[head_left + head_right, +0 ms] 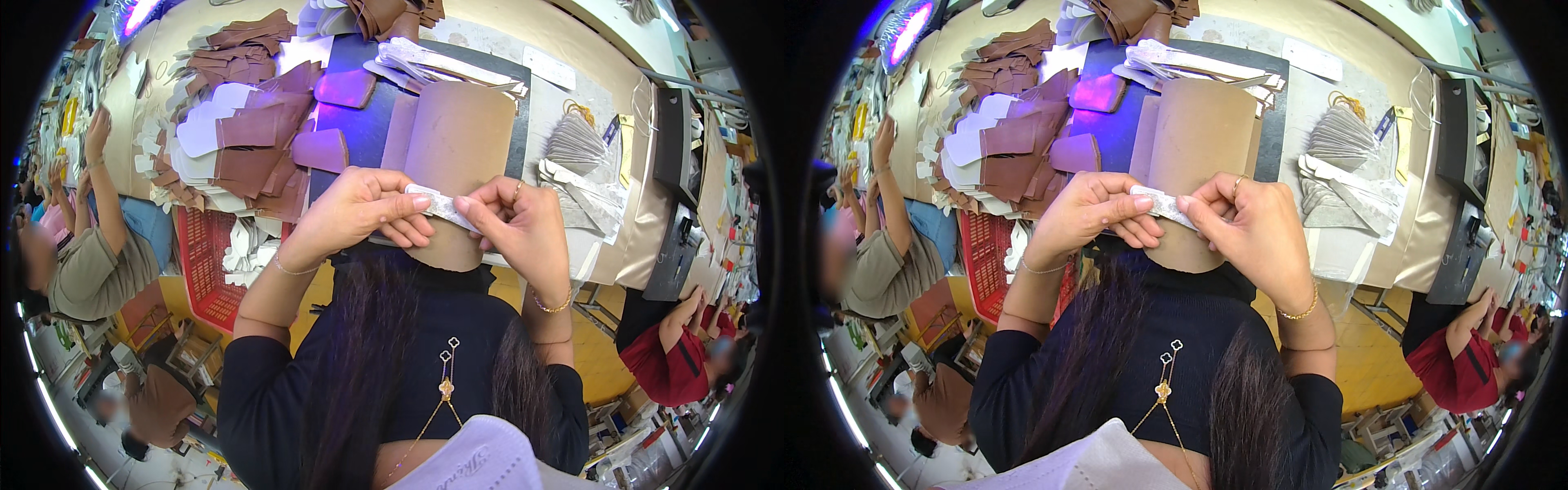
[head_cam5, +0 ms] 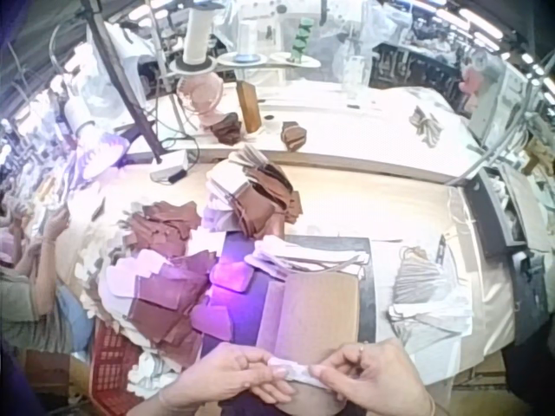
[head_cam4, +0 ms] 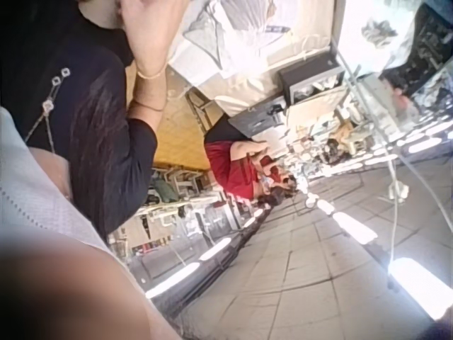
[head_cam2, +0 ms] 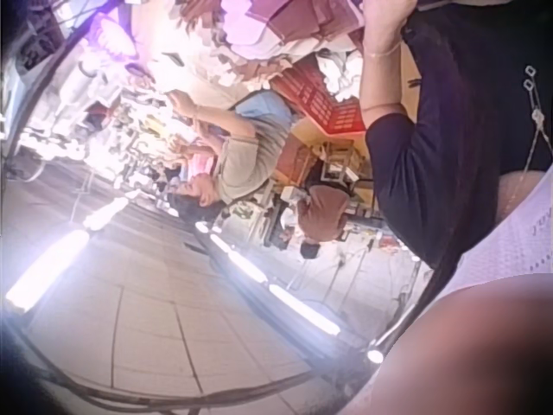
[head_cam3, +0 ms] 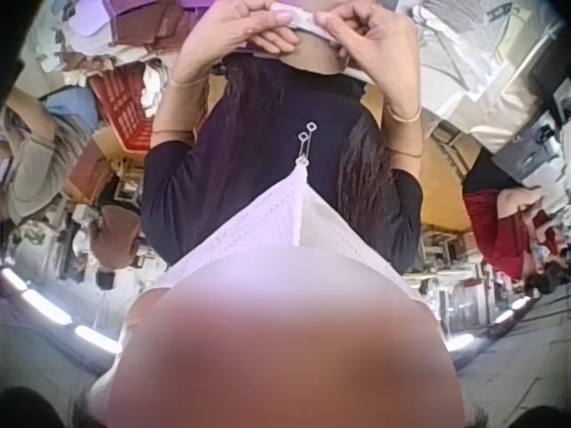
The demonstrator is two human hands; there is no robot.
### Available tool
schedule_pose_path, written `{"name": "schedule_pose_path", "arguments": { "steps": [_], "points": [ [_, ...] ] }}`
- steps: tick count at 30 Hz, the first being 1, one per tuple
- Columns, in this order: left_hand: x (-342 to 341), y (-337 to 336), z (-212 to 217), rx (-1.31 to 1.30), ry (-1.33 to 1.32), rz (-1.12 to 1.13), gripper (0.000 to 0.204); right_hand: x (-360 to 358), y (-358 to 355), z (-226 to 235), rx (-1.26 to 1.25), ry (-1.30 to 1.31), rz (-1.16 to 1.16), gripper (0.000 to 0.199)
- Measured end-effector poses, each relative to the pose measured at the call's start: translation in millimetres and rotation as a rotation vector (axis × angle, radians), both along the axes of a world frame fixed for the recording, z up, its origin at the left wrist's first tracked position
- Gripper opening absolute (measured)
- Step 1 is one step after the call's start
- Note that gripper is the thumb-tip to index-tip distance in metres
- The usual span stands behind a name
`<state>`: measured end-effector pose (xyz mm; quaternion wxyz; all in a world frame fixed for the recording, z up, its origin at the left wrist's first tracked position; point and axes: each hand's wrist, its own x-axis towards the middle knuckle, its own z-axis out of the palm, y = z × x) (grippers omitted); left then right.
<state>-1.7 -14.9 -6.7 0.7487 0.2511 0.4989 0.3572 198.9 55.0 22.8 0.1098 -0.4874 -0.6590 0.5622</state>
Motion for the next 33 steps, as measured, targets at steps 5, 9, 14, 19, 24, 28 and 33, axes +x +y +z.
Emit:
{"name": "schedule_pose_path", "arguments": {
  "steps": [5, 9, 14, 19, 24, 28, 33],
  "points": [
    [-0.1, 0.6, 0.0, -0.002, -0.010, -0.003, 0.025, -1.4, -2.2, -0.4, 0.043, 0.025, -0.013, 0.020],
    [-0.7, 1.5, -0.1, 0.018, -0.008, -0.017, 0.025, 3.1, -2.2, -1.5, 0.014, 0.060, -0.002, 0.017],
    [0.2, 1.3, -1.1, 0.003, 0.013, 0.006, 0.027, 15.8, 2.2, -5.9, -0.016, 0.132, 0.061, 0.015],
    [-1.6, 0.7, -4.4, 0.024, 0.029, -0.009, 0.027, 21.2, 1.1, -11.2, -0.012, 0.143, 0.032, 0.014],
    [-3.5, 0.1, -10.5, 0.032, 0.014, -0.029, 0.027, 20.9, 0.3, -14.1, -0.005, 0.150, -0.020, 0.016],
    [-4.2, -0.4, -13.0, 0.032, 0.001, -0.026, 0.027, 21.1, -0.3, -16.4, 0.080, 0.127, -0.014, 0.020],
    [-4.8, 0.1, -13.6, 0.021, -0.026, -0.030, 0.026, 20.8, -0.6, -22.7, 0.086, 0.131, -0.029, 0.026]
  ]
}}
